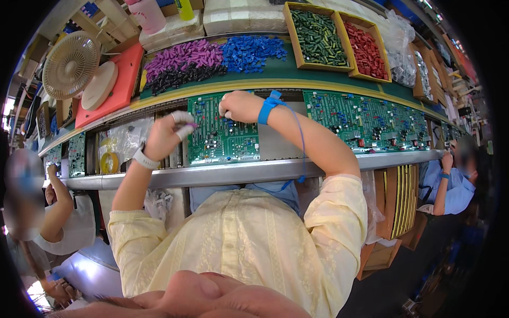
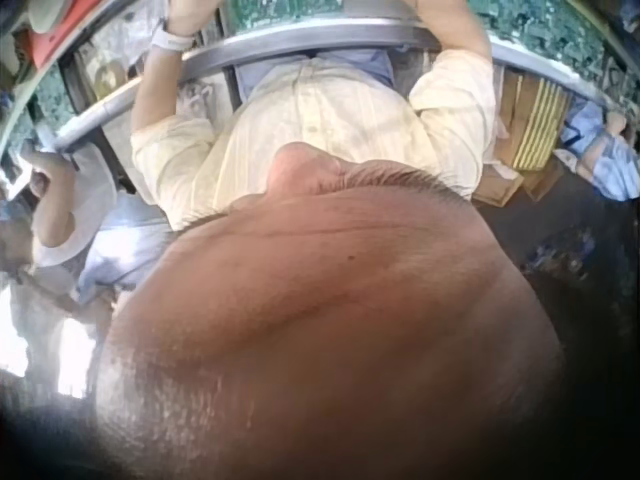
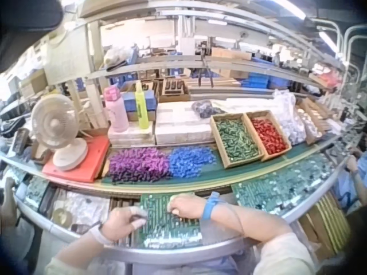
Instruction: The recorder is assembling electronic components onto a printed circuit board on a factory assembly line.
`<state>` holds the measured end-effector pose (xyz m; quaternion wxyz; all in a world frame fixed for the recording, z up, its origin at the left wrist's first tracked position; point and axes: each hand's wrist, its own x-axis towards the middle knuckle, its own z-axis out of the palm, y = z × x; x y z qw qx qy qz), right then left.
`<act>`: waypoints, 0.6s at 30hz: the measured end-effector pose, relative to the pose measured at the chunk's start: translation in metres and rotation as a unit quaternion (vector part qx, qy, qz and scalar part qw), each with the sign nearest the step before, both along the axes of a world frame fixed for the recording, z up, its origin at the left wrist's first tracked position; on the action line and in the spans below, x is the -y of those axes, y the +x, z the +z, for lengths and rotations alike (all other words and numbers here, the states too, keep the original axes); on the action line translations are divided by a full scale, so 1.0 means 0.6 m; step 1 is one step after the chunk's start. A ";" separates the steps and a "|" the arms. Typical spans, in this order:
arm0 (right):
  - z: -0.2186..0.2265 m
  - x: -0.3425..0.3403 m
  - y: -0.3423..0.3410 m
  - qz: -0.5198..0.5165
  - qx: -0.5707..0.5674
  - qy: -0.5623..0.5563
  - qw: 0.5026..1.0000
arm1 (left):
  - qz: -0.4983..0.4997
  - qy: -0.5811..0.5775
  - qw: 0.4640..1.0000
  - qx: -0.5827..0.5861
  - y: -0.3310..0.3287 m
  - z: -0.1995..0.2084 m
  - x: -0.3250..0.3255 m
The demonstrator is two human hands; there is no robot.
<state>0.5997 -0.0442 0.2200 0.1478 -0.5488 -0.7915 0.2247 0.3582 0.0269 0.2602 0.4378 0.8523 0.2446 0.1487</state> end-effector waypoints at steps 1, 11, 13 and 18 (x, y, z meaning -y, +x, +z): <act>0.006 0.003 0.007 0.004 -0.022 0.029 0.999 | -0.017 -0.015 0.999 -0.022 -0.013 0.006 0.017; 0.099 0.115 0.519 -0.516 0.323 0.045 0.792 | -0.092 0.139 0.986 -0.028 -0.065 -0.047 0.055; 0.028 0.164 0.665 -0.553 0.347 -0.043 0.756 | -0.100 0.158 0.982 -0.021 -0.064 -0.052 0.055; -0.002 0.155 0.674 -0.554 0.330 -0.146 0.750 | -0.112 0.187 0.976 -0.019 -0.066 -0.059 0.057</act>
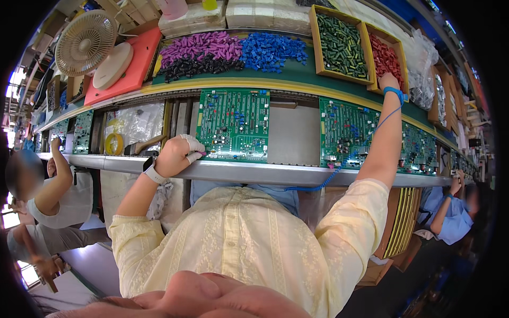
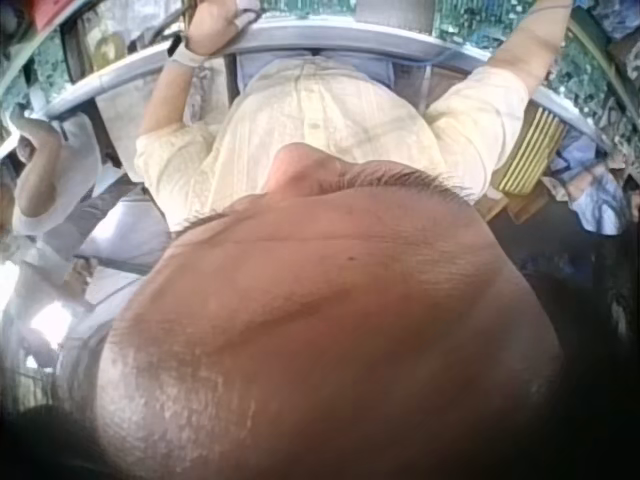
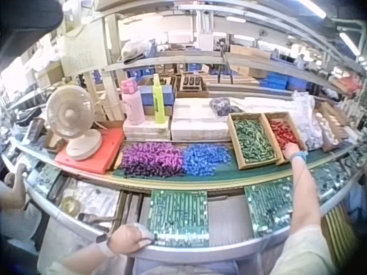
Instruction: The recorder is assembling electronic components onto a printed circuit board on a factory assembly line.
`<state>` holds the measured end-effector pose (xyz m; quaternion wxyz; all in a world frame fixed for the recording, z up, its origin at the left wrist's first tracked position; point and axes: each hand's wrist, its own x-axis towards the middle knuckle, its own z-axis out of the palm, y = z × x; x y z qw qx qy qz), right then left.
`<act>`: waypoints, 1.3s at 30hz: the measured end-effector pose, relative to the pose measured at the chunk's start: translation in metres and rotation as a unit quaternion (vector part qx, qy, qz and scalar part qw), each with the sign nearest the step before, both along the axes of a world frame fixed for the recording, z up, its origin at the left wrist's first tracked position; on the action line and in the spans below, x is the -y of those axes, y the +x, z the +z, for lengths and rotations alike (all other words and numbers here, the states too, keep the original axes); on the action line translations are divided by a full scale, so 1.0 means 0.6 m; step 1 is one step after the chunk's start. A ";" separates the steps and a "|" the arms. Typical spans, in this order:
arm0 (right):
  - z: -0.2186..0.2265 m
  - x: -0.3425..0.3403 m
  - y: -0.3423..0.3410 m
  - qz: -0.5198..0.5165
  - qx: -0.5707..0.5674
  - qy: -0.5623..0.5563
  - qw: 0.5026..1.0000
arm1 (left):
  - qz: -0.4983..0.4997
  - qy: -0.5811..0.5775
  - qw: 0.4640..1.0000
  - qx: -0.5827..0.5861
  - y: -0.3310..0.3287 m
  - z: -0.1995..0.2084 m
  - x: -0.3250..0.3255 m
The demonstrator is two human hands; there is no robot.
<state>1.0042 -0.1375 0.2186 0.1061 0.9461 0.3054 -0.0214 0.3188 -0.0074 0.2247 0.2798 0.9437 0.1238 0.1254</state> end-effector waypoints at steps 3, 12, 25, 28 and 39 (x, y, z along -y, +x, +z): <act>0.016 -0.019 -0.045 0.001 -0.004 0.042 0.999 | -0.001 0.016 1.000 -0.008 -0.005 0.003 0.004; 0.021 -0.001 -0.081 -0.028 0.045 0.190 0.980 | -0.016 0.056 0.998 -0.025 0.007 0.011 0.010; 0.131 0.051 -0.597 0.315 -0.382 0.341 0.799 | 0.032 -0.123 0.992 -0.027 0.032 0.080 -0.035; 0.093 0.067 -0.675 0.394 -0.399 0.277 0.780 | 0.060 -0.171 0.981 0.061 0.081 0.071 -0.066; 0.048 0.051 -0.715 0.486 -0.219 0.203 0.821 | 0.142 -0.272 0.942 0.138 0.104 -0.012 -0.094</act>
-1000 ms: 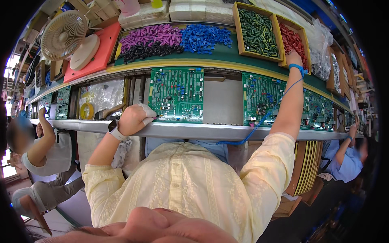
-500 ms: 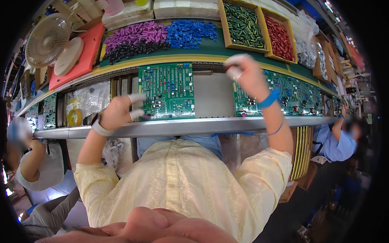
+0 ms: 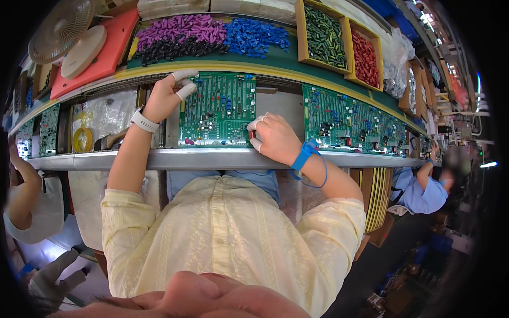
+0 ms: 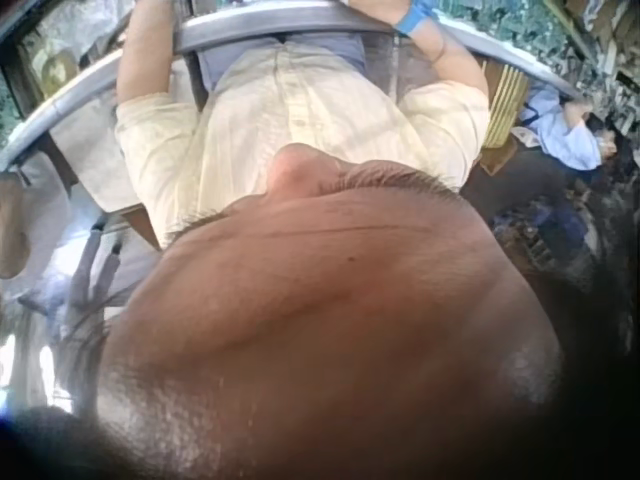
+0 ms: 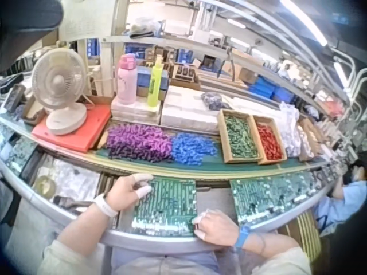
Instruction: The recorder is assembling electronic components onto a printed circuit board on a factory assembly line.
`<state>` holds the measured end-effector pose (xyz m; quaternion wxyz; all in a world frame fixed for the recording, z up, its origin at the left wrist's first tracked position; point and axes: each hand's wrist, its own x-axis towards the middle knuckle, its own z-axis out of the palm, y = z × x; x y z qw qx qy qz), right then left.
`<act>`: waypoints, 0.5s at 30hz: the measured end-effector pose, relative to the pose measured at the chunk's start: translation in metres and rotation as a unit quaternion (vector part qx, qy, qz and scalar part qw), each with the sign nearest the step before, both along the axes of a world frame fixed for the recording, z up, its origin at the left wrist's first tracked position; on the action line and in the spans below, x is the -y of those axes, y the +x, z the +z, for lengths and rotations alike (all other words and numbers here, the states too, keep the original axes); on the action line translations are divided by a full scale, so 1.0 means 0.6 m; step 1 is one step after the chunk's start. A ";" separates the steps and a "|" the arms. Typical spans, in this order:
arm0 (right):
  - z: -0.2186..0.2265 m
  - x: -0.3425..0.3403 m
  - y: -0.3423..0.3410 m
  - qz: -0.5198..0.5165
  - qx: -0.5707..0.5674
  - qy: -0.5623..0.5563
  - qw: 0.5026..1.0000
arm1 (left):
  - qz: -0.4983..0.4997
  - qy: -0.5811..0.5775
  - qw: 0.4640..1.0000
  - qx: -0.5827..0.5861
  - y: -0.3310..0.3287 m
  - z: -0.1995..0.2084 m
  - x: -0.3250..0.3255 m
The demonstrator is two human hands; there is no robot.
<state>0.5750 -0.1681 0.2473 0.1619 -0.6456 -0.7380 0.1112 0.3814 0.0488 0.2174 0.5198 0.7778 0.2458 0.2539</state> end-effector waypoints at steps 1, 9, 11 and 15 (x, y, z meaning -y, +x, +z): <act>-0.001 0.000 -0.001 -0.001 0.004 -0.006 1.000 | -0.006 -0.007 1.000 0.006 0.001 0.001 0.000; -0.005 0.000 -0.007 0.004 0.029 0.030 0.999 | -0.016 0.001 1.000 0.001 0.001 0.004 0.004; -0.011 -0.001 -0.006 0.002 0.036 0.038 0.999 | -0.014 -0.002 1.000 0.008 0.003 0.000 0.003; -0.005 -0.001 -0.006 0.020 0.058 0.043 0.997 | -0.017 -0.021 1.000 -0.011 0.002 0.002 0.004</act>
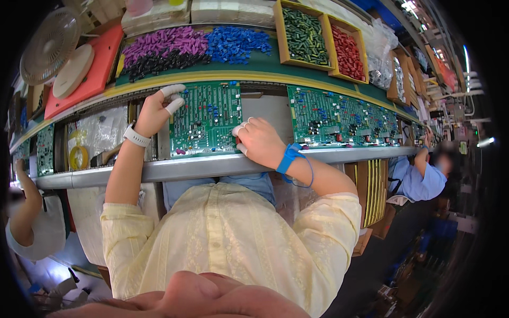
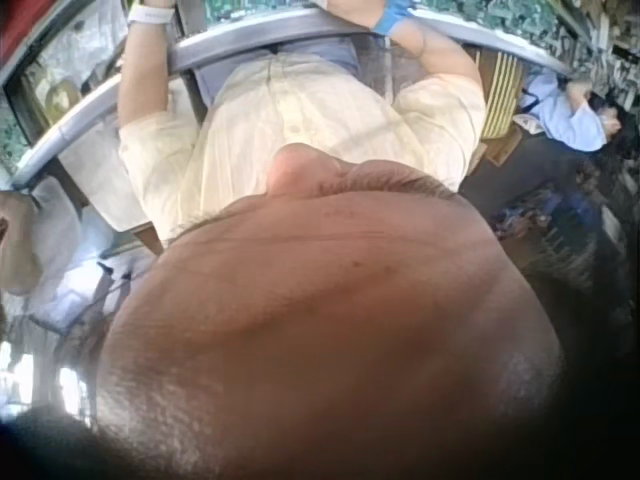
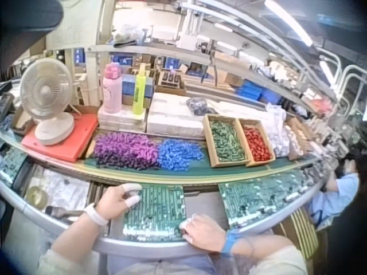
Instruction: The recorder is assembling electronic components onto a printed circuit board on a factory assembly line.
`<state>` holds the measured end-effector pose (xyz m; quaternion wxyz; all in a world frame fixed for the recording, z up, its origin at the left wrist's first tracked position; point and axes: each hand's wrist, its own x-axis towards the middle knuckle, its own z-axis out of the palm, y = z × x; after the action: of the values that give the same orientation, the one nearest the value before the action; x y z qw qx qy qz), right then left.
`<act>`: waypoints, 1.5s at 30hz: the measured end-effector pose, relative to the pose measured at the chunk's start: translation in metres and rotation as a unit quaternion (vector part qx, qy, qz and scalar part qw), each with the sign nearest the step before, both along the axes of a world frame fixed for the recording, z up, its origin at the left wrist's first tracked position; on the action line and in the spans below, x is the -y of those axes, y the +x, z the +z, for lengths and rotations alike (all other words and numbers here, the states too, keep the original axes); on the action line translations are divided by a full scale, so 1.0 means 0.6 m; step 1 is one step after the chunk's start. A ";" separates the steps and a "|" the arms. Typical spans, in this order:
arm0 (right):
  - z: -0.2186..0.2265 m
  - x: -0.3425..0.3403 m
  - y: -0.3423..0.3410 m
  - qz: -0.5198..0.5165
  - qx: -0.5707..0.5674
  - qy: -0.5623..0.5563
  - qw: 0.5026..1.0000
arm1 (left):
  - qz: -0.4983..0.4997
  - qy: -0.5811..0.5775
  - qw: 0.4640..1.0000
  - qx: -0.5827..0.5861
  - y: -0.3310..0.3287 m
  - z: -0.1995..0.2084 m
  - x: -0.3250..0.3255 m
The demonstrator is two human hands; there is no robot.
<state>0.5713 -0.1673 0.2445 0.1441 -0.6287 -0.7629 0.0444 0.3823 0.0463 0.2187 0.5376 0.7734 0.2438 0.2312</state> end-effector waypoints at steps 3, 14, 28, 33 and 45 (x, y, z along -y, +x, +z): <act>0.045 -0.025 0.036 -0.025 -0.056 -0.022 0.998 | 0.006 -0.017 1.000 -0.001 -0.004 -0.011 -0.006; 0.000 -0.168 0.454 -0.444 0.083 -0.066 0.890 | 0.036 -0.062 0.997 0.018 0.004 -0.025 -0.013; 0.009 -0.149 0.453 -0.372 -0.080 -0.004 0.925 | 0.025 -0.036 0.999 0.008 0.019 -0.009 -0.013; -0.014 -0.160 0.468 -0.337 0.044 0.003 0.941 | 0.000 -0.022 1.000 0.002 0.025 0.002 -0.001; 0.055 -0.135 0.273 -0.193 -0.407 -0.018 0.893 | -0.040 0.195 0.979 0.031 0.058 0.064 0.053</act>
<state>0.7350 -0.0861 0.2774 0.4365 -0.6930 -0.5002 0.2809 0.4174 0.0147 0.2574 0.3924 0.8648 0.1462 0.2770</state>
